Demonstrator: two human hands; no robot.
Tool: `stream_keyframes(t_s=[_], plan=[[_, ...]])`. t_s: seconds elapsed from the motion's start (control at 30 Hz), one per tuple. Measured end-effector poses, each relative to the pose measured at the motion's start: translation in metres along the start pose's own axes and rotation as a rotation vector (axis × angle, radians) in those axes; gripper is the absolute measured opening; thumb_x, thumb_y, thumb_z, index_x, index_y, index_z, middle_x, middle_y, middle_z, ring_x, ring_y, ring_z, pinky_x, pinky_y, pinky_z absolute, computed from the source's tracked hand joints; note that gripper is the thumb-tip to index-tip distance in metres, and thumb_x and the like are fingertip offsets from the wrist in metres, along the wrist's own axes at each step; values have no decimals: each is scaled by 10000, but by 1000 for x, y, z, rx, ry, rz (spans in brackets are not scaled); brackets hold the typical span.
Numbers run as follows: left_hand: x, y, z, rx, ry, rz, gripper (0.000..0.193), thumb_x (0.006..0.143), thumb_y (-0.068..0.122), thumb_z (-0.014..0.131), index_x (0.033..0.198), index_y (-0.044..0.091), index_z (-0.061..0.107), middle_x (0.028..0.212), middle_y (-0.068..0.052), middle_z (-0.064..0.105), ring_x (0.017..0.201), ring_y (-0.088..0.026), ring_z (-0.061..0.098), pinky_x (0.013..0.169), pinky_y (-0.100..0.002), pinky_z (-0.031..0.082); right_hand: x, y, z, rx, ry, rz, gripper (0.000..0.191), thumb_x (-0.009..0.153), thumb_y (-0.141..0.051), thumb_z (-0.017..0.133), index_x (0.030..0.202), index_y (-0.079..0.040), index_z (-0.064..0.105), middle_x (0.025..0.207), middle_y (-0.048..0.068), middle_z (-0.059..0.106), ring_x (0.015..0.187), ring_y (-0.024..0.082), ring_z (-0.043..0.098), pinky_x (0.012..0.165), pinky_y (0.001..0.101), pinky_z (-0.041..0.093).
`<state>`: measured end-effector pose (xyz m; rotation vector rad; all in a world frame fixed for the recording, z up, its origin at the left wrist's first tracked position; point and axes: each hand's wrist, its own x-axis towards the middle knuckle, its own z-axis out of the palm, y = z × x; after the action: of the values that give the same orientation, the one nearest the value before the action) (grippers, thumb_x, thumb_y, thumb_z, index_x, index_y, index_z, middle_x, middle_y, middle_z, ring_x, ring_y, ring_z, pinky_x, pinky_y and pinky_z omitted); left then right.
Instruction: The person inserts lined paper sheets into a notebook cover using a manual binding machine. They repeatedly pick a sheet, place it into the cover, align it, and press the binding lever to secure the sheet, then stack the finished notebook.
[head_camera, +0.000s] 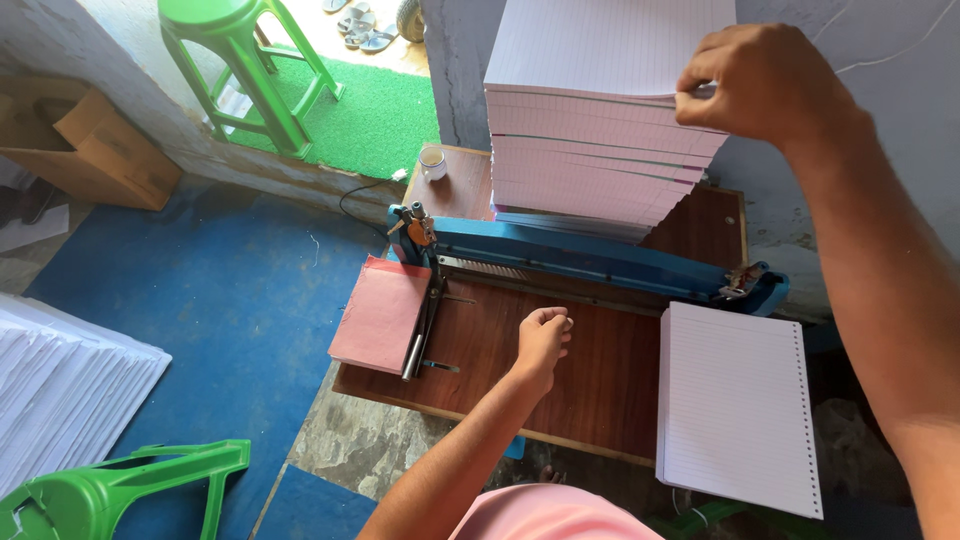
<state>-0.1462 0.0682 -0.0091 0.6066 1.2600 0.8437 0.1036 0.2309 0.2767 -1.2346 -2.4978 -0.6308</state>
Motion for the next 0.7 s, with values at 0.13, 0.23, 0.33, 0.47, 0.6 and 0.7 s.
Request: stream_keyframes(t_s=[0.13,0.23,0.33,0.47,0.6,0.7], plan=[[2,4,0,-16,-20,17,289,881,151,622,1157,79,670,969,-7,682,882,-123,624,766,-326,502,-1,-2,2,-122,194,-159,145,935,-172,822,830,-94,759,855,42,732,794,170,687,764,293,581],[4,12,1,-9,-48,35,286,899,169,613,1164,81,676,970,-13,683,884,-132,631,771,-329,507,0,-9,-2,-224,246,-202,140,876,-141,830,776,-107,739,826,39,722,784,169,681,818,300,580],[8,26,3,12,-61,22,281,913,196,620,1169,94,678,981,-15,688,905,-144,654,785,-332,520,0,-20,-7,-247,255,-210,145,851,-93,793,729,-106,716,813,30,723,761,161,675,833,306,568],[16,50,5,-31,-122,62,301,947,226,576,1198,90,670,1011,-35,693,924,-175,666,795,-346,529,-1,-37,-10,-258,286,-231,116,857,-83,772,757,-111,720,811,20,723,778,147,677,890,321,552],[23,85,7,-74,-173,121,320,952,232,570,1220,80,657,1050,-67,698,960,-213,682,813,-367,532,-5,-48,-8,-248,325,-225,100,847,-79,772,766,-108,720,816,17,726,803,155,685,903,325,536],[24,116,12,-78,-194,153,353,950,251,563,1238,64,647,1112,-96,709,1015,-240,696,851,-393,548,-8,-52,-7,-253,337,-214,102,851,-66,771,778,-111,715,806,3,723,804,148,688,913,322,525]])
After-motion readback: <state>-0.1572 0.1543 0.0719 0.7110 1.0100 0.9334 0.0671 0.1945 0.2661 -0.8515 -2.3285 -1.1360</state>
